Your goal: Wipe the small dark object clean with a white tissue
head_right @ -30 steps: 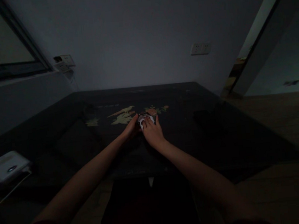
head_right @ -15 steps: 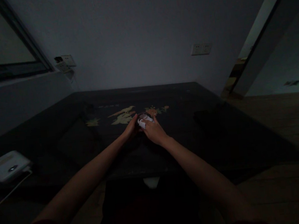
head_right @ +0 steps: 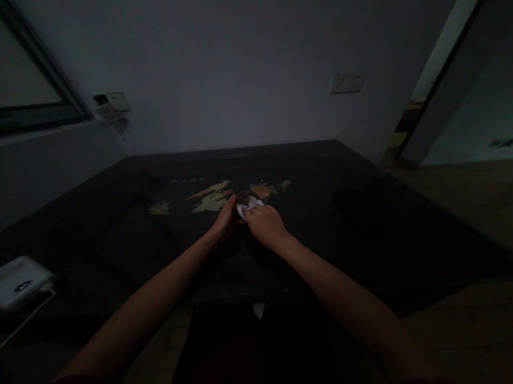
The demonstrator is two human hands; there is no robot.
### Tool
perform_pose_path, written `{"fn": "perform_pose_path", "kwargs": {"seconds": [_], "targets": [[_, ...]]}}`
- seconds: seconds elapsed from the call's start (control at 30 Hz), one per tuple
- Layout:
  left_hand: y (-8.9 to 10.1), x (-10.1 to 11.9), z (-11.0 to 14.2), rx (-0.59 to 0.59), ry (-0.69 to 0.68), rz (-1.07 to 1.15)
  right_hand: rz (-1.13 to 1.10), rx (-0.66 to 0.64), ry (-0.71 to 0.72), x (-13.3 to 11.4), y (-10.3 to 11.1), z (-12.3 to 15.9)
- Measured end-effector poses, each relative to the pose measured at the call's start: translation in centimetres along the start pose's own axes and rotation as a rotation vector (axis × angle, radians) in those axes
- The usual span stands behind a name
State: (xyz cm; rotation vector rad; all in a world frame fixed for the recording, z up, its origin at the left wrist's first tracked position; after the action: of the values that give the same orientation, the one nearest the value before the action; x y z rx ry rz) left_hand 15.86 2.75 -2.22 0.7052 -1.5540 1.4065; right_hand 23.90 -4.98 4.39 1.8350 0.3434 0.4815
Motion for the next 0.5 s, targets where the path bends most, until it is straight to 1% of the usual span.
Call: {"fn": "perform_pose_path", "kwargs": {"seconds": [0.23,0.37,0.5], "targets": [[0.06,-0.02,0.11,0.004,-0.002,0.002,0.05,0.078,0.028,-0.28,-0.51,0.04],[0.29,-0.11,-0.13,0.021,-0.006,-0.001,-0.016,0.101,0.041,-0.13,-0.7,0.12],[0.41,-0.3,-0.55,0.009,-0.023,-0.015,-0.114,0.11,-0.01,0.32,-0.51,0.19]]}}
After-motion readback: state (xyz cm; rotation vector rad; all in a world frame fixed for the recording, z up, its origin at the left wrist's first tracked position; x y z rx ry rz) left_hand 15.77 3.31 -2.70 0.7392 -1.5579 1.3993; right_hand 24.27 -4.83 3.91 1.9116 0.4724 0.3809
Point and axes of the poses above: each hand's wrist, its own z-axis away from the middle knuckle, its own y-axis out of the back of the hand, x = y × z, the point moved 7 cm from there along -z, towards the middle knuckle, and after that the axes turned 2 degrees about z, right-handed, at the moved point
